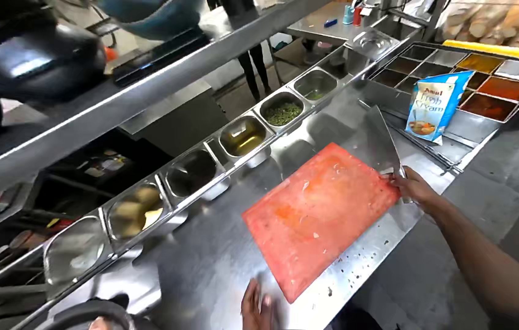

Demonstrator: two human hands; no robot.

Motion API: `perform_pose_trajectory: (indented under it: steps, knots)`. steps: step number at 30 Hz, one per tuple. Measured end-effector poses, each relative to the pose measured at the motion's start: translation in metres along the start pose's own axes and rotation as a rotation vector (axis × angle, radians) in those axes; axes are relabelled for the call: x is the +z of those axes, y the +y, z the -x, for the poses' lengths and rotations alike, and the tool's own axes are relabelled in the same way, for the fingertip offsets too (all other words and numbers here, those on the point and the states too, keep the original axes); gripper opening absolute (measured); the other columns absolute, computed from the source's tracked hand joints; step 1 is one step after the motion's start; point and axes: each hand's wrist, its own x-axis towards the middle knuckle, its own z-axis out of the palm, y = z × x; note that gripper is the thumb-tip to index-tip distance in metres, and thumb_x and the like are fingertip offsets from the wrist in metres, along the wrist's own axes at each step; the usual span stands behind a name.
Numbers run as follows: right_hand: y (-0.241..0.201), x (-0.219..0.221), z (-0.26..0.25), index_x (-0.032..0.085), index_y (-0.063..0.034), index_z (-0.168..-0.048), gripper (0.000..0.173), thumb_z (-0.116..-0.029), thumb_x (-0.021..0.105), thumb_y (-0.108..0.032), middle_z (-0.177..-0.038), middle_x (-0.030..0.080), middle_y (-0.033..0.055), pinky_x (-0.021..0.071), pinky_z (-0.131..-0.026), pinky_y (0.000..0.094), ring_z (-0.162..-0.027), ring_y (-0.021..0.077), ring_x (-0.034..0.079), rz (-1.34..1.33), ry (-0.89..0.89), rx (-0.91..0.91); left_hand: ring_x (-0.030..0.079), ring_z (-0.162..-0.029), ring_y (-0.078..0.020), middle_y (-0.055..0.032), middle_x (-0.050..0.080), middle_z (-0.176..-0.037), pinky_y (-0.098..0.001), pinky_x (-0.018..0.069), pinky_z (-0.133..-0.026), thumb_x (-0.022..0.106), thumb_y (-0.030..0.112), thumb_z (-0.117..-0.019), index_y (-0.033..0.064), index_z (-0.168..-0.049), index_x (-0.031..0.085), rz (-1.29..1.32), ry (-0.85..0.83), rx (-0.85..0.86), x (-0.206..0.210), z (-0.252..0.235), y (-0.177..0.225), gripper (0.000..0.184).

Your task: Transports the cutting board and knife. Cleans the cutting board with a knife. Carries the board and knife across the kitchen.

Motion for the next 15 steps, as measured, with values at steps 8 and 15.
perform_pose_trajectory:
  steps: [8,15]
  knots:
    - [0.011,0.014,0.033,0.055,-0.0044,-0.125,0.024,-0.1034,0.053,-0.014,-0.104,0.069,0.0112,0.0541,-0.073,0.0402,-0.086,0.0192,0.065,0.113,0.079,0.015,0.051,-0.133,-0.0166,-0.0237,0.044,-0.149,-0.0283,0.0448,-0.111,0.05,0.022,-0.1017,-0.0137,-0.147,0.029,0.286,0.195,0.291,0.051,-0.065,-0.042,0.061]
    - [-0.01,0.027,0.058,0.058,-0.0046,-0.12,0.018,-0.1039,0.051,-0.01,-0.089,0.068,0.0078,0.0521,-0.062,0.0295,-0.072,0.0131,0.064,0.106,0.096,0.094,0.054,-0.132,-0.0173,-0.0103,0.053,-0.146,-0.0331,0.0459,-0.111,0.072,0.049,-0.0915,0.0005,-0.139,0.048,0.744,0.078,0.316,0.03,-0.067,-0.045,0.072]
